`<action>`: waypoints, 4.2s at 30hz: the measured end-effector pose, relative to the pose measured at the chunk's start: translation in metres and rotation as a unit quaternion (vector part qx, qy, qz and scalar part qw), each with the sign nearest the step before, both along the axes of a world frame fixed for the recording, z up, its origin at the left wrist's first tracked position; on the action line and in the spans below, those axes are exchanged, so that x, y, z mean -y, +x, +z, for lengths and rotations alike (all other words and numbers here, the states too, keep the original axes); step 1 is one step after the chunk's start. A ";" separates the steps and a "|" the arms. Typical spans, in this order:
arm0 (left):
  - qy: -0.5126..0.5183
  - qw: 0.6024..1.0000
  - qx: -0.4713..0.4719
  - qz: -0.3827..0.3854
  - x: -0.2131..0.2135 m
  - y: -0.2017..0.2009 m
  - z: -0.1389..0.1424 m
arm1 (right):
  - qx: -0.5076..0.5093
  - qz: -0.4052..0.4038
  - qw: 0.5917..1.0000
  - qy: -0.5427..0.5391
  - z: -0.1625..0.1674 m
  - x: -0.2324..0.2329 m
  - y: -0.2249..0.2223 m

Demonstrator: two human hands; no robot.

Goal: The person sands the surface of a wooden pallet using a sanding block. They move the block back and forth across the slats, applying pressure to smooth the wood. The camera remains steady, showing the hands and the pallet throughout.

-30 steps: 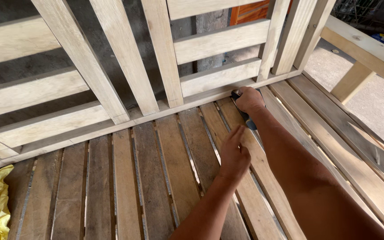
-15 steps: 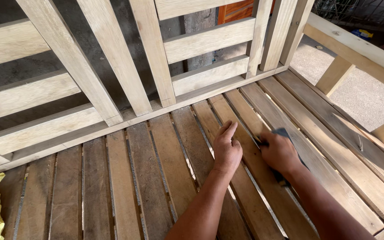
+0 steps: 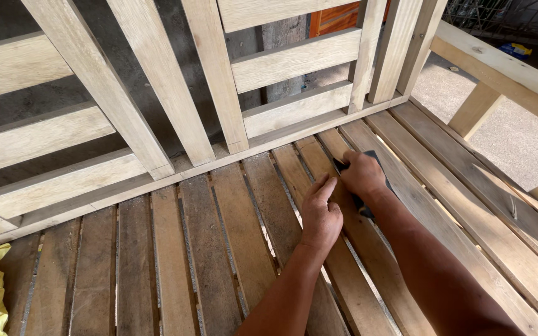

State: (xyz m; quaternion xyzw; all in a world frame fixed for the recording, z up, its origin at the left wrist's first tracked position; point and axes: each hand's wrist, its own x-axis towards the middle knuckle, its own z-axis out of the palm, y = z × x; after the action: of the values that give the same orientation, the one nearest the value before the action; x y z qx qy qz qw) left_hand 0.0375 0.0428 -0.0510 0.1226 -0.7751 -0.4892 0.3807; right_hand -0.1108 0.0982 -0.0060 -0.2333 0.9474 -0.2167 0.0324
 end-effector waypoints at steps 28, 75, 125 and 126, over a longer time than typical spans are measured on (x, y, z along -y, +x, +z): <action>0.028 0.999 0.017 0.002 -0.004 -0.006 -0.008 | -0.032 0.061 0.997 -0.026 -0.003 -0.102 0.060; 0.038 0.999 0.001 -0.005 -0.004 -0.009 -0.004 | -0.079 0.125 0.977 0.152 -0.017 -0.037 0.022; 0.116 0.992 0.044 0.037 -0.002 -0.010 -0.001 | -0.051 0.014 0.984 0.169 -0.021 0.021 0.002; 0.078 0.995 0.037 0.047 -0.001 -0.010 -0.002 | -0.043 0.015 0.985 0.166 -0.018 0.031 -0.006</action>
State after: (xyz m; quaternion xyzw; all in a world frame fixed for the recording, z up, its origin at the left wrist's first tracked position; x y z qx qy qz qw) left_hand 0.0274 0.0439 -0.0525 0.2064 -0.7413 -0.5248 0.3640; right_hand -0.1166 0.0674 -0.0238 -0.2483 0.9670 -0.0458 0.0331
